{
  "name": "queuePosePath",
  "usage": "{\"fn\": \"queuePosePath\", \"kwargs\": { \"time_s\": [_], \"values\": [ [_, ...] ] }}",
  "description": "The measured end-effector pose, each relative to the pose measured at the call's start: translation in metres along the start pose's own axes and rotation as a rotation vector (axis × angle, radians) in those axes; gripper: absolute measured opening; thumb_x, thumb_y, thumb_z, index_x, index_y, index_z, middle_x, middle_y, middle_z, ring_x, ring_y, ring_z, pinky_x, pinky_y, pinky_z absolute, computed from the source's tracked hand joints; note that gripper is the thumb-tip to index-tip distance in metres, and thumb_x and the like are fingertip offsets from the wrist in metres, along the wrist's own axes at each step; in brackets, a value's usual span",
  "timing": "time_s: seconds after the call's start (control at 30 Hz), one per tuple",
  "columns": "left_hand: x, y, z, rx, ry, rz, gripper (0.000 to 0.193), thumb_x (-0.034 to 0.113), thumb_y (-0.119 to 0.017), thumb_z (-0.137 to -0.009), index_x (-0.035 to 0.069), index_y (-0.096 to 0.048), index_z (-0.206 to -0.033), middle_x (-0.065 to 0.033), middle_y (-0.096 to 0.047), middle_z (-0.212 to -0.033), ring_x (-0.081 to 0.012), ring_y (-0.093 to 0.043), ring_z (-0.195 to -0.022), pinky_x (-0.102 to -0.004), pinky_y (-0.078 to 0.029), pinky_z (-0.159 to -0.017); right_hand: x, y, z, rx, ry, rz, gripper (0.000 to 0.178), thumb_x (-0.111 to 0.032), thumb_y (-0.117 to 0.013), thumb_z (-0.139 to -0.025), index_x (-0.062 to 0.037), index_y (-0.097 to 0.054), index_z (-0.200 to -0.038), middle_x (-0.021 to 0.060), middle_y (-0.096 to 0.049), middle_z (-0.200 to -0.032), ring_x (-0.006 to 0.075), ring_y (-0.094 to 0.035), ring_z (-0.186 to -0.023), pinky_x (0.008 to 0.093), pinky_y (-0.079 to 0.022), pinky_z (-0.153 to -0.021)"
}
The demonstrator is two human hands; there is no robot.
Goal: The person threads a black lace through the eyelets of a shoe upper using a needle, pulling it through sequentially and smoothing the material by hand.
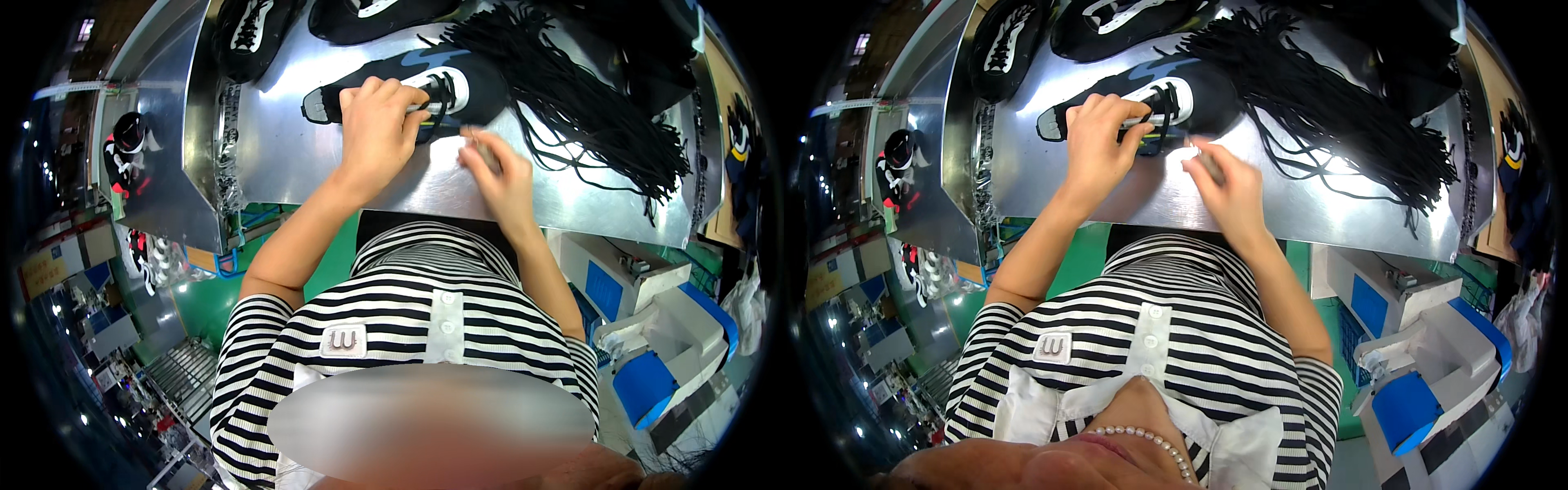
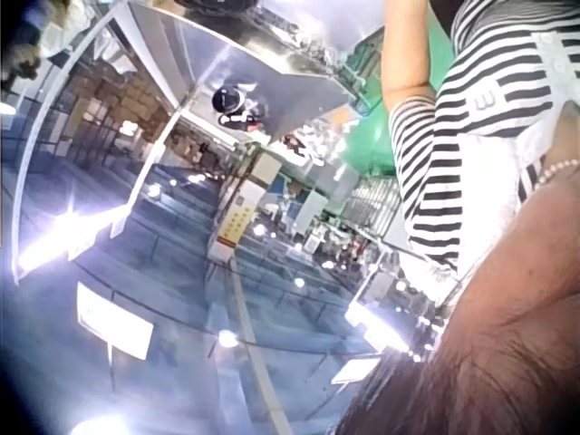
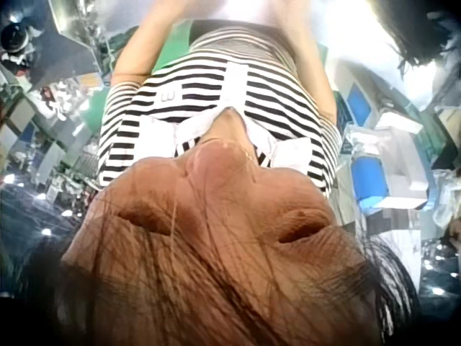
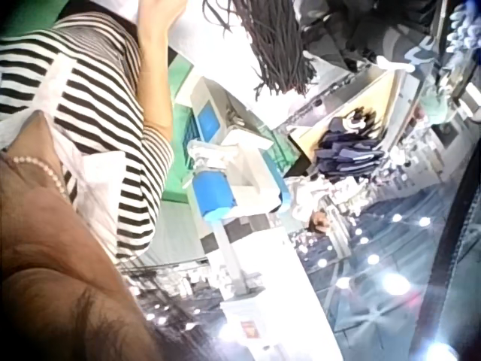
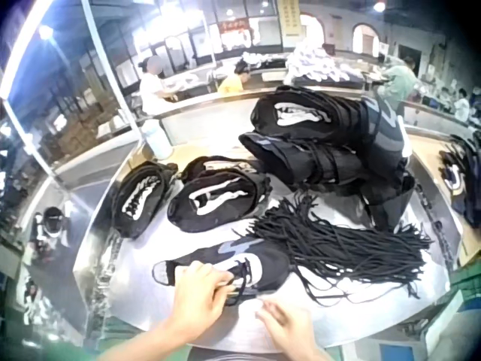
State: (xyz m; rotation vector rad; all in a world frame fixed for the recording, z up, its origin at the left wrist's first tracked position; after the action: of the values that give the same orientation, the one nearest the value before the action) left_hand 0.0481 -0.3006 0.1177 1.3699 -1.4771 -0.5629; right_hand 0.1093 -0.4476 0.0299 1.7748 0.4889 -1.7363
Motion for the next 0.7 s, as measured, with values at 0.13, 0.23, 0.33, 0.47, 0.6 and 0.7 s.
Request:
{"fn": "queuePosePath", "kwargs": {
  "time_s": [0.13, 0.23, 0.33, 0.47, 0.6, 0.7],
  "values": [
    [0.013, -0.002, 0.003, -0.041, -0.015, 0.142, 0.020, 0.010, -0.077, -0.075, 0.009, -0.068, -0.092, -0.0012, -0.063, -0.083, -0.0225, -0.055, -0.080, -0.0355, -0.035, -0.074, 0.014, -0.009, -0.025, 0.082, -0.174, -0.105, 0.019, -0.011, -0.078, -0.084, -0.0025, -0.070, -0.099, -0.0050, -0.061, -0.071, 0.0016, -0.051, -0.062, 0.0184, -0.042, -0.057],
    [0.019, 0.000, 0.000, -0.027, -0.071, 0.165, 0.019, 0.009, -0.076, -0.075, 0.008, -0.067, -0.092, -0.0020, -0.063, -0.083, -0.0234, -0.055, -0.081, -0.0363, -0.037, -0.075, 0.022, -0.004, -0.026, 0.123, -0.145, -0.270, 0.013, -0.010, -0.077, -0.084, -0.0037, -0.068, -0.091, -0.0068, -0.058, -0.069, 0.0006, -0.048, -0.060, 0.0170, -0.038, -0.055],
    [0.027, -0.003, 0.001, -0.054, -0.095, 0.150, 0.018, 0.008, -0.075, -0.075, 0.008, -0.067, -0.092, -0.0028, -0.063, -0.083, -0.0240, -0.056, -0.082, -0.0372, -0.038, -0.075, 0.019, -0.004, -0.019, 0.156, -0.112, -0.280, 0.013, -0.009, -0.077, -0.084, -0.0035, -0.065, -0.086, -0.0079, -0.056, -0.068, -0.0006, -0.046, -0.060, 0.0168, -0.035, -0.053],
    [0.022, -0.001, -0.003, -0.033, -0.108, 0.121, 0.017, 0.010, -0.075, -0.075, 0.009, -0.067, -0.091, -0.0022, -0.063, -0.083, -0.0233, -0.055, -0.081, -0.0368, -0.037, -0.074, 0.036, -0.026, 0.004, -0.126, -0.369, -0.488, 0.013, -0.015, -0.073, -0.089, -0.0044, -0.066, -0.089, -0.0084, -0.055, -0.071, -0.0004, -0.047, -0.065, 0.0159, -0.034, -0.056],
    [0.010, -0.009, -0.002, -0.093, -0.147, -0.043, 0.016, 0.017, -0.074, -0.078, 0.011, -0.070, -0.092, -0.0007, -0.062, -0.081, -0.0221, -0.056, -0.081, -0.0373, -0.037, -0.076, 0.022, -0.045, 0.042, -0.395, -0.151, -0.199, 0.013, -0.017, -0.071, -0.090, -0.0050, -0.068, -0.093, -0.0056, -0.053, -0.080, 0.0038, -0.048, -0.073, 0.0202, -0.039, -0.065],
    [-0.003, -0.029, 0.010, -0.166, -0.172, -0.219, 0.016, 0.022, -0.072, -0.081, 0.011, -0.071, -0.093, -0.0014, -0.063, -0.079, -0.0215, -0.057, -0.082, -0.0376, -0.037, -0.078, -0.009, -0.028, 0.016, -0.242, 0.044, -0.145, 0.017, -0.015, -0.072, -0.089, 0.0003, -0.066, -0.089, -0.0020, -0.050, -0.084, 0.0065, -0.047, -0.077, 0.0244, -0.040, -0.067]
  ]
}}
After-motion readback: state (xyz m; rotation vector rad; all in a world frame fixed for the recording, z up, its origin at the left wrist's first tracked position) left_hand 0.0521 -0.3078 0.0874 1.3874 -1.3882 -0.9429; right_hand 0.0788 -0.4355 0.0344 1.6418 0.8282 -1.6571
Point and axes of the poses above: each hand's wrist, its own z-axis away from the middle knuckle, its own y-axis out of the back of the hand, x = y × z, the point moved 10 cm from there along -z, towards the middle knuckle
